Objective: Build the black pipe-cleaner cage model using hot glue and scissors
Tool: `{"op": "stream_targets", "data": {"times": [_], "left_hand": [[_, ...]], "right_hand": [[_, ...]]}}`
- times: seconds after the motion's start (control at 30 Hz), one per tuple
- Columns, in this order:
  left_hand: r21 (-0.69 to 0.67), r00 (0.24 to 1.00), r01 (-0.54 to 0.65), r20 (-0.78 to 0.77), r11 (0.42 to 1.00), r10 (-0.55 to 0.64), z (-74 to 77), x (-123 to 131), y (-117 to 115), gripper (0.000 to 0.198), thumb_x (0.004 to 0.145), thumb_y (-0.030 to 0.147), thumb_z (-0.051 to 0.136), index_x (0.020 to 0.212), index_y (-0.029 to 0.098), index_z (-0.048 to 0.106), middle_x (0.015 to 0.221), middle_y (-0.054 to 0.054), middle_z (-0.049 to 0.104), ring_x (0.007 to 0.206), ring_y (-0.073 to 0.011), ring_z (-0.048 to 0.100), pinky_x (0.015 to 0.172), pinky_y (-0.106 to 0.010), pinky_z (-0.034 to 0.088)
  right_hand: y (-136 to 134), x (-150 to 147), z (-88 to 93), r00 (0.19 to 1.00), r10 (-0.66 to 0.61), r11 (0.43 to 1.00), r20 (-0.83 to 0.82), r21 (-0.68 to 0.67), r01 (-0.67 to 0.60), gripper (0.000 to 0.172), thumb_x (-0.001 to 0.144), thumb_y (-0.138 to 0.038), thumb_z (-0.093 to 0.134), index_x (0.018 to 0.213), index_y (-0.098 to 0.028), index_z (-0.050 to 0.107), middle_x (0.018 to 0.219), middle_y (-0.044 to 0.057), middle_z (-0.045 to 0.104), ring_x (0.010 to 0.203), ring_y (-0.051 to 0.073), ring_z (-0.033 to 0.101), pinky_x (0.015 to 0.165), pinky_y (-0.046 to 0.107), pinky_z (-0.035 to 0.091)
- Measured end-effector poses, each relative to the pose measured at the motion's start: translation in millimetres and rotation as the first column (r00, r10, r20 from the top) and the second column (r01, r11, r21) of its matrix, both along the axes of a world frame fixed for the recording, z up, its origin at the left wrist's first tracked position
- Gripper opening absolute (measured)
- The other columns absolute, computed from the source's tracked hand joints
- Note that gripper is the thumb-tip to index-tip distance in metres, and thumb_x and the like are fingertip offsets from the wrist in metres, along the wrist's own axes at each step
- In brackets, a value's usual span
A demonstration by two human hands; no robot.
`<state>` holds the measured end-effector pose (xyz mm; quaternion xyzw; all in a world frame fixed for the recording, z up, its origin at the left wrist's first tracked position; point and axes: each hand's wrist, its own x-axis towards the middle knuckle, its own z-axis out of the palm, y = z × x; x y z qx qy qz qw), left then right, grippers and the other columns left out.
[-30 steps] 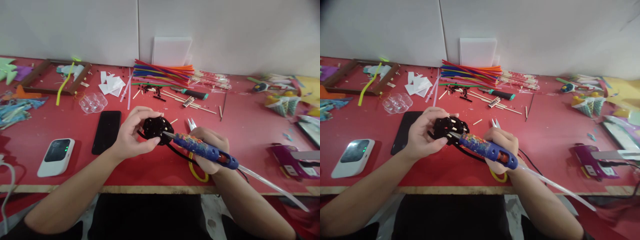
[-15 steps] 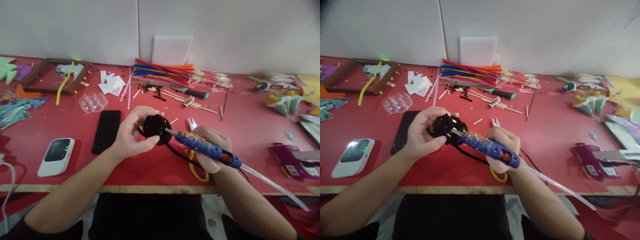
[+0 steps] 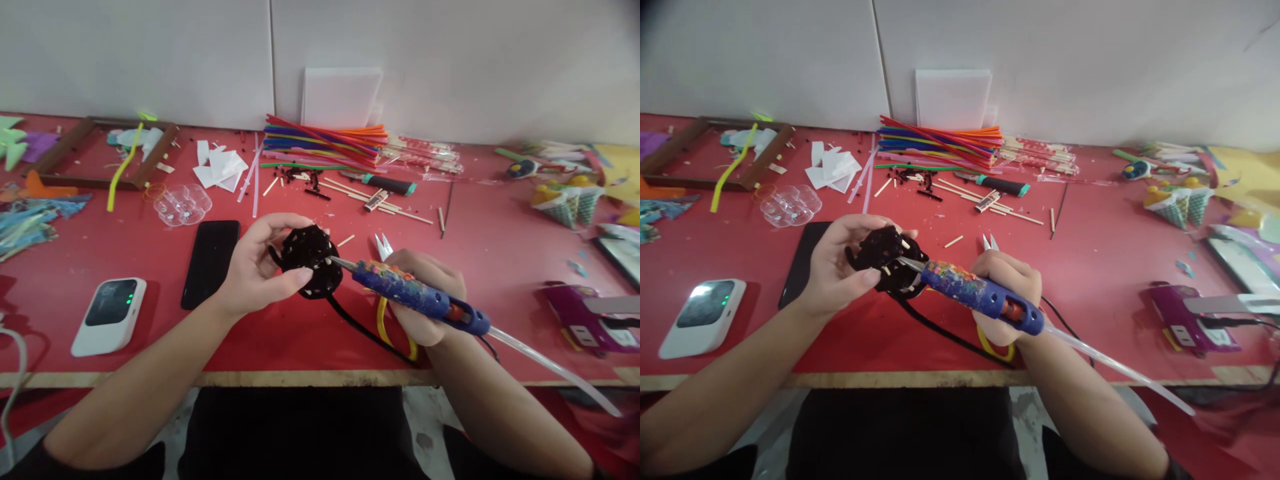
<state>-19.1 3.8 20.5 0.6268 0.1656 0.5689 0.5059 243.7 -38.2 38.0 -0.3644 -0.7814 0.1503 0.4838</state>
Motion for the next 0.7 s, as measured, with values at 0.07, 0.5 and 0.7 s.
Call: {"op": "stream_targets", "data": {"times": [0.07,0.5,0.7], "left_hand": [[-0.055,0.999,0.032,0.021,0.998,-0.030,-1.9,-1,-1,0.049,0.084,0.024,0.086,0.131,0.026,0.070,0.120,-0.007,0.075,0.104,-0.0208,0.079,0.093,-0.031,0.067],[-0.266,0.990,0.128,0.087,0.955,-0.109,-6.3,1,-3,0.047,0.095,0.048,0.076,0.136,0.029,0.068,0.124,-0.007,0.072,0.112,-0.0231,0.076,0.093,-0.032,0.066],[-0.217,0.995,0.091,0.051,0.972,-0.082,-11.4,5,-1,0.051,0.097,0.059,0.069,0.137,0.027,0.067,0.129,-0.010,0.073,0.113,-0.0237,0.075,0.090,-0.032,0.065]], "right_hand": [[0,0,-0.3,1.000,0.006,1.000,-0.005,-0.008,-0.006,0.004,0.083,-0.023,0.062,0.080,-0.024,0.064,0.069,0.001,0.064,0.056,0.017,0.061,0.049,0.031,0.047],[-2,-1,-0.7,0.999,0.024,1.000,-0.023,-0.009,-0.024,0.009,0.075,-0.018,0.062,0.082,-0.023,0.065,0.070,0.001,0.064,0.057,0.016,0.060,0.050,0.032,0.046],[-2,-1,-1.7,1.000,0.002,1.000,-0.016,0.016,-0.002,0.009,0.075,-0.018,0.061,0.082,-0.023,0.063,0.069,0.001,0.062,0.057,0.016,0.059,0.051,0.031,0.045]]}}
